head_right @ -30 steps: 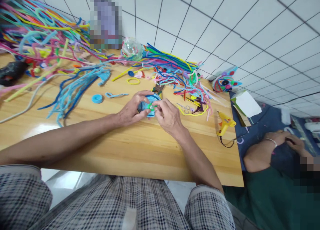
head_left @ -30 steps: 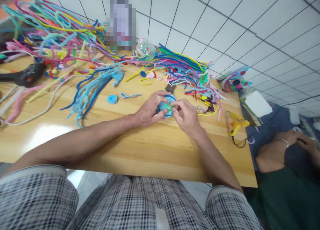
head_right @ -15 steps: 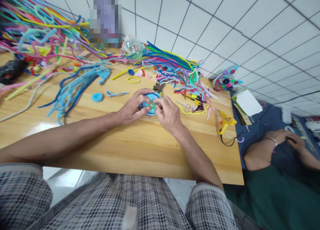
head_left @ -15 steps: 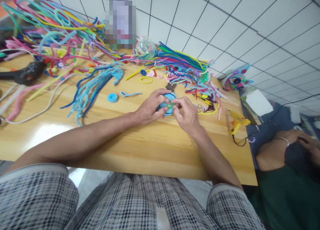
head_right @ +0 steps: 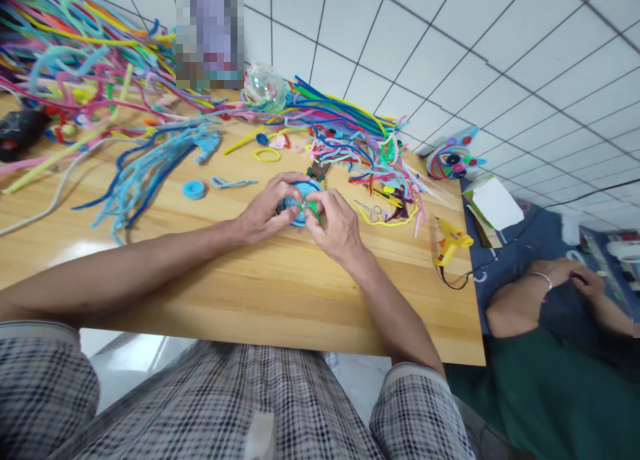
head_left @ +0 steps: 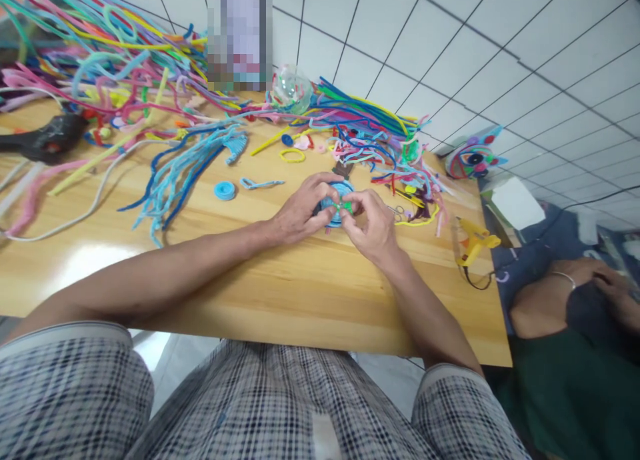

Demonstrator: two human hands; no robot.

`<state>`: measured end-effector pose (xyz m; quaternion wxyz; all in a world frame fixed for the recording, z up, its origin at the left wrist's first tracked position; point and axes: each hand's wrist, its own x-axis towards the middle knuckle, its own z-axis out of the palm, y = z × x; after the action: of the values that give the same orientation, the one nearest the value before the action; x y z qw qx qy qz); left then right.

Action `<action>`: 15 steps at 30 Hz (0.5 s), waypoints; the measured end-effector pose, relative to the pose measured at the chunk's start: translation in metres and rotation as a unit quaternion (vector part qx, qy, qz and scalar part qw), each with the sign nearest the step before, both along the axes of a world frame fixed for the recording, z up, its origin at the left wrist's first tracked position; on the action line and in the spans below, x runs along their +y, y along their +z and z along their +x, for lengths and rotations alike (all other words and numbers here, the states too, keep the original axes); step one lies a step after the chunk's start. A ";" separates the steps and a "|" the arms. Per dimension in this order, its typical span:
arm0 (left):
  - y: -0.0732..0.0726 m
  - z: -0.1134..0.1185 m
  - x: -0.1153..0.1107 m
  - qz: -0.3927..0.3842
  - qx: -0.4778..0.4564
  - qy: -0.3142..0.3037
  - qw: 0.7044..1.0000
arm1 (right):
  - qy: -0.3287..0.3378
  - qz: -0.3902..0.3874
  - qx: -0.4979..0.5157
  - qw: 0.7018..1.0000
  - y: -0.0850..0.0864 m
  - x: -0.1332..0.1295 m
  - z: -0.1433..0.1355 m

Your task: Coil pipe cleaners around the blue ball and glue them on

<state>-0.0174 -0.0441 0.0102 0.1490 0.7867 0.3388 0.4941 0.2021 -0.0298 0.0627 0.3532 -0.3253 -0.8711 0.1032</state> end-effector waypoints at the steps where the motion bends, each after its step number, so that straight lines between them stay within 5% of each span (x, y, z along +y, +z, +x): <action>1: 0.000 0.000 0.000 -0.001 -0.001 0.000 1.000 | 0.003 -0.007 0.001 1.000 0.001 0.001 0.001; 15: 0.007 -0.001 -0.004 -0.040 -0.027 -0.012 0.999 | 0.013 -0.006 0.021 1.000 -0.001 0.001 -0.001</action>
<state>-0.0183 -0.0482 0.0176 0.1955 0.7700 0.3451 0.4998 0.2013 -0.0286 0.0622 0.3684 -0.3135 -0.8670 0.1196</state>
